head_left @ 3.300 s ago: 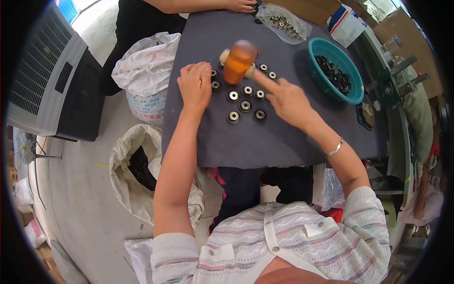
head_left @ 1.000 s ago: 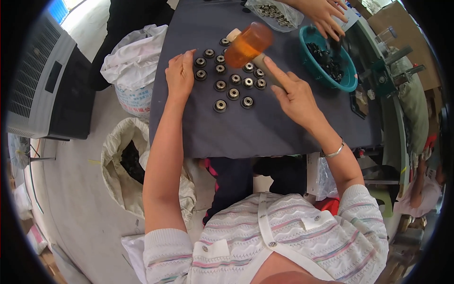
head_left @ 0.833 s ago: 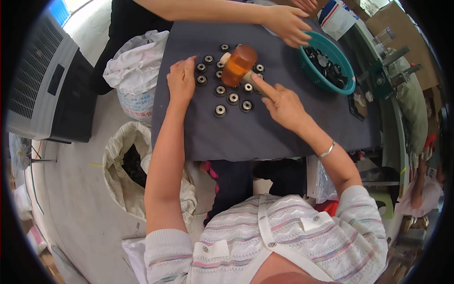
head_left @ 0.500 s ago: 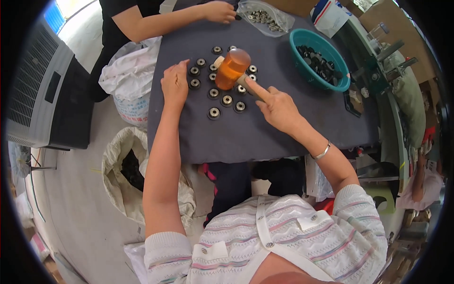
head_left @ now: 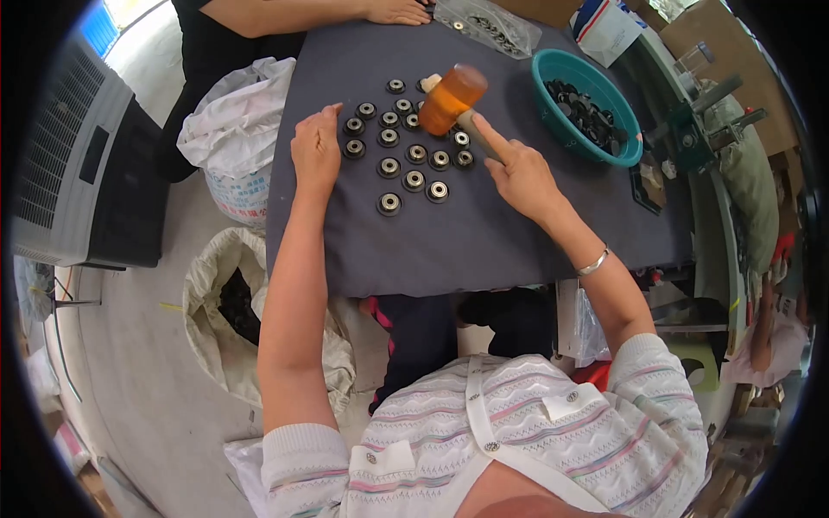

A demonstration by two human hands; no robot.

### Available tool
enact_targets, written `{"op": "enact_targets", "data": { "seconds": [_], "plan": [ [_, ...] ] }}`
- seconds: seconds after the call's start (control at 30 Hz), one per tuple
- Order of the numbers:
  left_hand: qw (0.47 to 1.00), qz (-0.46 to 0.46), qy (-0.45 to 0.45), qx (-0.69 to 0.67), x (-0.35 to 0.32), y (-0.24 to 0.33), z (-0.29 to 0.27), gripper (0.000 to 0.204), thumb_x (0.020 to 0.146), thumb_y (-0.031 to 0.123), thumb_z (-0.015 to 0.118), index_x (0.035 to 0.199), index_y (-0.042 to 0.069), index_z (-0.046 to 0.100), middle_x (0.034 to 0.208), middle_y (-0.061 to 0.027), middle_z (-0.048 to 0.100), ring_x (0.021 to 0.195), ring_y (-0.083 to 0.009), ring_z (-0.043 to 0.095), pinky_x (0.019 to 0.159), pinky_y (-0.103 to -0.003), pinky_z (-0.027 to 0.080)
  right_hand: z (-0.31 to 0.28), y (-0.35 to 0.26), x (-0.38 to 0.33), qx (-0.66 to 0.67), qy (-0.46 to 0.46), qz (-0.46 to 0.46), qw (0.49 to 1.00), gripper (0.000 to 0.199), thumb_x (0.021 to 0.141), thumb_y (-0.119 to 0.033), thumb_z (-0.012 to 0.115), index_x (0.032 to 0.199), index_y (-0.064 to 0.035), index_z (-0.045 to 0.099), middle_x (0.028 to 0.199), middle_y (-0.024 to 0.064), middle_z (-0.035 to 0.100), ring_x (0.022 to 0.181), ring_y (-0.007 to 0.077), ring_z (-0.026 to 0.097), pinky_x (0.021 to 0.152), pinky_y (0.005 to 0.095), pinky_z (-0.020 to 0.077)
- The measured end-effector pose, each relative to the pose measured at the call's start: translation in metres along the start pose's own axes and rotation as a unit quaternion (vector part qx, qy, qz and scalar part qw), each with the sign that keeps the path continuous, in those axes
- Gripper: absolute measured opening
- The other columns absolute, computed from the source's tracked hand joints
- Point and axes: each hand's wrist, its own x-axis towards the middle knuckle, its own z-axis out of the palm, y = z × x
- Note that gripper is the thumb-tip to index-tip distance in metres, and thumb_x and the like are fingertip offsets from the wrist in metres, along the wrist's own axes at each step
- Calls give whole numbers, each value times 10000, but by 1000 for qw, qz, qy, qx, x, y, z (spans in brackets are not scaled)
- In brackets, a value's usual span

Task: The person assembles circular parts by fitting rubber rings around metal pieces by hand and hammering them on the workbench with a mallet.

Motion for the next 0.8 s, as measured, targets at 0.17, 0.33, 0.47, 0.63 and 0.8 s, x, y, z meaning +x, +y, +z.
{"op": "enact_targets", "data": {
  "seconds": [0.17, 0.33, 0.47, 0.63, 0.8],
  "plan": [
    [1000, -10, 8, -16, -2, -6, -1, 417, 970, 346, 416, 994, 38, 697, 1008, -157, 671, 1021, -316, 590, 886, -378, 446, -17, -4, 3, 52, 13, -28, 998, 704, 798, -15, 610, 1416, -259, 379, 777, 169, 557, 724, 344, 578, 698, 407, 458],
    [1000, -8, 10, -4, 1, 0, -4, 409, 970, 341, 414, 983, 49, 700, 995, -144, 676, 1020, -309, 588, 891, -374, 441, 5, -3, -7, -42, 2, -6, 999, 730, 805, -67, 622, 1431, -307, 334, 766, 173, 552, 709, 351, 576, 683, 435, 465],
    [1000, -3, 5, 6, 0, 0, -2, 421, 972, 347, 396, 992, 53, 697, 995, -131, 680, 1022, -308, 583, 904, -376, 431, -7, 0, 5, -11, -24, -1, 1000, 732, 806, -50, 619, 1430, -307, 336, 800, 181, 574, 745, 354, 593, 718, 427, 470],
    [1000, -15, 8, -15, -1, 1, -1, 429, 973, 354, 392, 998, 55, 699, 994, -131, 680, 1023, -301, 584, 904, -373, 432, -19, 17, 0, 82, 45, 17, 995, 717, 803, 0, 602, 1420, -277, 365, 906, 198, 618, 859, 348, 616, 779, 398, 469],
    [999, -40, 6, -9, 0, -3, -3, 442, 976, 358, 387, 1012, 45, 696, 1009, -135, 676, 1020, -294, 586, 906, -370, 430, -15, 29, 5, 40, -2, 9, 999, 691, 824, -50, 595, 1429, -270, 343, 860, 212, 605, 834, 362, 614, 776, 424, 469]
  ]
}}
